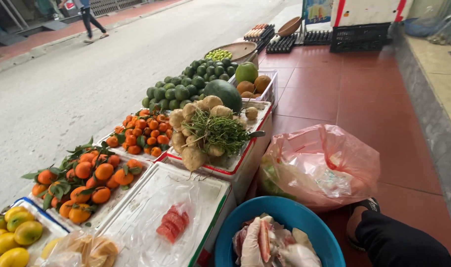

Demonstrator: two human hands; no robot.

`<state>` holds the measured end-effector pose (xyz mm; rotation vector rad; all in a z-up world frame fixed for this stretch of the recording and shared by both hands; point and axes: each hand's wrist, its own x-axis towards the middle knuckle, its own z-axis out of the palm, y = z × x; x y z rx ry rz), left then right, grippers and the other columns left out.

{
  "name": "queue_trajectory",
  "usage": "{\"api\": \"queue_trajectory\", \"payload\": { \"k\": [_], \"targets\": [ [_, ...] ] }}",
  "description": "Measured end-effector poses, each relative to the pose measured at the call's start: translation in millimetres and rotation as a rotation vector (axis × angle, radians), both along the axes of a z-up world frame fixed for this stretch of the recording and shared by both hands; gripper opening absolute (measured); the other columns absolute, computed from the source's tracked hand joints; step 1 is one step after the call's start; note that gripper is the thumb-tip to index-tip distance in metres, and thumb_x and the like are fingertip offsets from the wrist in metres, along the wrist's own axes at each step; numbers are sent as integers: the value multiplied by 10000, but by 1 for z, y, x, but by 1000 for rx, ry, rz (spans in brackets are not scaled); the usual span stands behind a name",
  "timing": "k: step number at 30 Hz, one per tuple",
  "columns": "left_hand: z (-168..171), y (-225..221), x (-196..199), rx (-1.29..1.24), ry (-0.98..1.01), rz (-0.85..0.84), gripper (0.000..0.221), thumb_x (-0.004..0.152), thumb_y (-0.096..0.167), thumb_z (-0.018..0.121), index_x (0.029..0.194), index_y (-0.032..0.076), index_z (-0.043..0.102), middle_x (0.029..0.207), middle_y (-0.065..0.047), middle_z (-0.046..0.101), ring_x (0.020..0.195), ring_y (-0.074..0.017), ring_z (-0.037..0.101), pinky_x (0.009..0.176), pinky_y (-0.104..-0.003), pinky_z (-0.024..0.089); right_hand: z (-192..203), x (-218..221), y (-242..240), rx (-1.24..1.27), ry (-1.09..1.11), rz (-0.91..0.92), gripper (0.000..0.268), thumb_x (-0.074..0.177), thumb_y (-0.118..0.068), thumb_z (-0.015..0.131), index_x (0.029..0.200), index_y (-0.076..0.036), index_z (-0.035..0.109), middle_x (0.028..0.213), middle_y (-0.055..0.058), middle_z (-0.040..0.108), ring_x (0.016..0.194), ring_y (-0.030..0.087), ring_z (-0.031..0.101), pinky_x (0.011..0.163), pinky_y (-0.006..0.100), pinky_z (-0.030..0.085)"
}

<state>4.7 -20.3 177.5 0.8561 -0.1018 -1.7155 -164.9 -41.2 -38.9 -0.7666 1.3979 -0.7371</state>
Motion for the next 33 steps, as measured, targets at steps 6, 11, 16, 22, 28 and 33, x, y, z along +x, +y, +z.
{"api": "queue_trajectory", "payload": {
  "k": [6,11,16,22,28,33],
  "targets": [
    [19,5,-14,-38,-237,468,292,882,57,701,824,-223,764,726,-300,738,586,-292,609,537,-355,486,187,7,-12,-77,-305,-32,151,965,26,679,1028,147,745,760,206,639,617,218,511,559,297,403],
    [-1,2,-3,-302,-1570,-66,326,875,466,554,863,275,818,778,93,782,714,-131,640,745,-310,504,217,9,4,-128,-311,95,139,900,56,758,1016,129,737,841,194,681,640,205,539,590,299,423],
    [-78,-19,-14,-468,-1588,285,136,836,291,684,818,165,732,694,33,706,637,-125,613,664,-279,523,196,4,0,-179,-362,115,154,873,55,768,1018,107,764,988,200,764,876,266,672,828,340,525],
    [-36,-19,-19,-813,-1536,761,56,753,120,739,760,129,794,627,8,736,492,-137,608,530,-272,519,163,4,-14,-93,-442,94,113,884,64,760,993,92,752,915,184,739,809,252,684,729,314,551],
    [-198,-73,-14,-656,-2010,681,392,726,549,755,871,186,794,937,-100,717,894,-331,626,959,-495,481,162,-2,-25,-104,-121,90,64,876,-32,752,884,24,783,828,94,739,799,153,670,756,228,535],
    [-208,-69,-12,-433,-1650,171,288,827,467,683,878,275,892,904,116,868,871,-147,707,1065,-330,426,156,-4,-27,-102,45,128,66,848,-85,759,799,-44,772,742,26,704,729,98,626,717,187,500]
  ]
}}
